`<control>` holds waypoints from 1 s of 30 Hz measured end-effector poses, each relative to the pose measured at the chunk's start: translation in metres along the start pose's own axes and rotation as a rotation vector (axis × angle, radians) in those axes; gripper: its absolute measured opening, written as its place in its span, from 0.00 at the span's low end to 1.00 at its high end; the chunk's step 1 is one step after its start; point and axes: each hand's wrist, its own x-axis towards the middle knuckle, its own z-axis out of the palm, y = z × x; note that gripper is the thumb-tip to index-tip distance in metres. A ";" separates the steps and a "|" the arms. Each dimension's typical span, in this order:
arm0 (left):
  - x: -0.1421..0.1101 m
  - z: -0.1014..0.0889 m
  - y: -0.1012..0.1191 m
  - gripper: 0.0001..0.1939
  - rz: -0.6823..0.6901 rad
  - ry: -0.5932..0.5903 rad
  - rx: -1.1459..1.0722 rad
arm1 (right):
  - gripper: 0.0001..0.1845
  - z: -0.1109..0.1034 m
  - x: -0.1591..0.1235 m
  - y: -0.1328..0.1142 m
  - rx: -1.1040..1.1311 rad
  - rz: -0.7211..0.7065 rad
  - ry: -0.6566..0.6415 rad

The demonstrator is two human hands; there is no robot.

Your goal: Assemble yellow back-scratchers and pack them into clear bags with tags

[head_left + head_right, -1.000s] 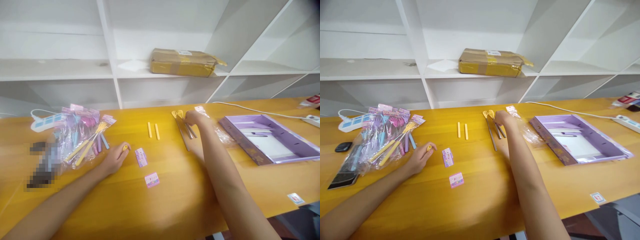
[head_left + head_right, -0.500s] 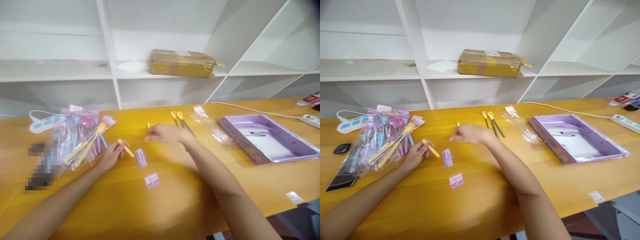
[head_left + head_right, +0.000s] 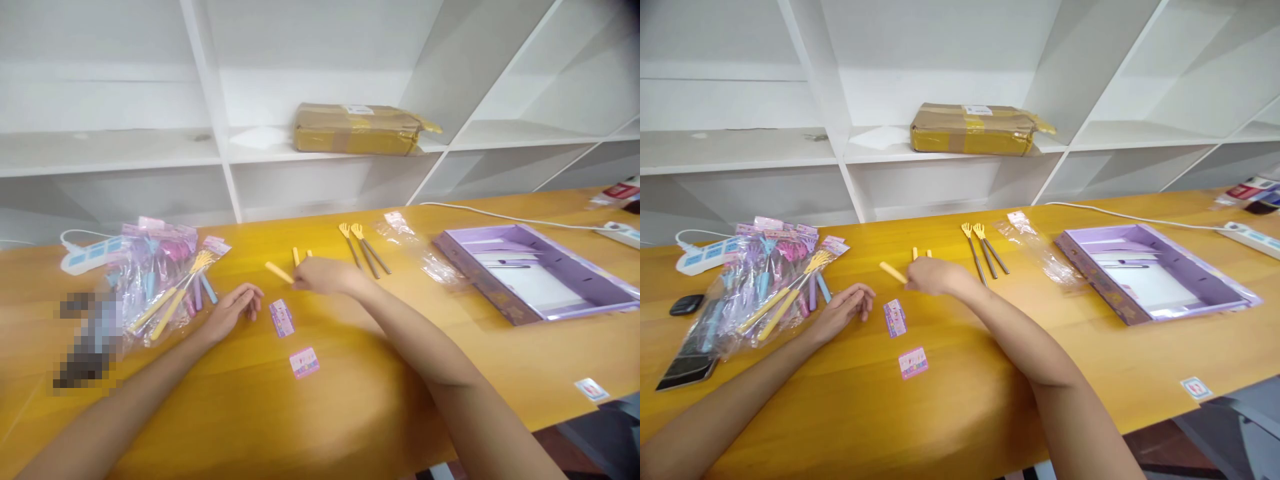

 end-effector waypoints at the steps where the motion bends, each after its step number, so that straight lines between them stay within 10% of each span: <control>1: -0.001 0.000 0.001 0.19 -0.015 -0.004 0.014 | 0.17 -0.006 0.001 0.014 0.007 0.085 -0.009; 7: -0.005 0.005 0.010 0.22 -0.044 -0.054 0.209 | 0.18 -0.021 0.004 0.081 0.083 0.384 -0.102; 16: -0.007 0.007 0.018 0.08 0.141 0.150 0.539 | 0.16 -0.018 0.000 0.071 0.280 0.368 -0.120; 22: 0.002 -0.038 0.054 0.17 0.350 0.383 1.198 | 0.16 -0.021 0.003 0.081 0.280 0.363 -0.053; 30: 0.002 -0.099 0.059 0.26 -0.027 0.500 1.674 | 0.16 -0.030 -0.012 0.062 0.266 0.365 -0.035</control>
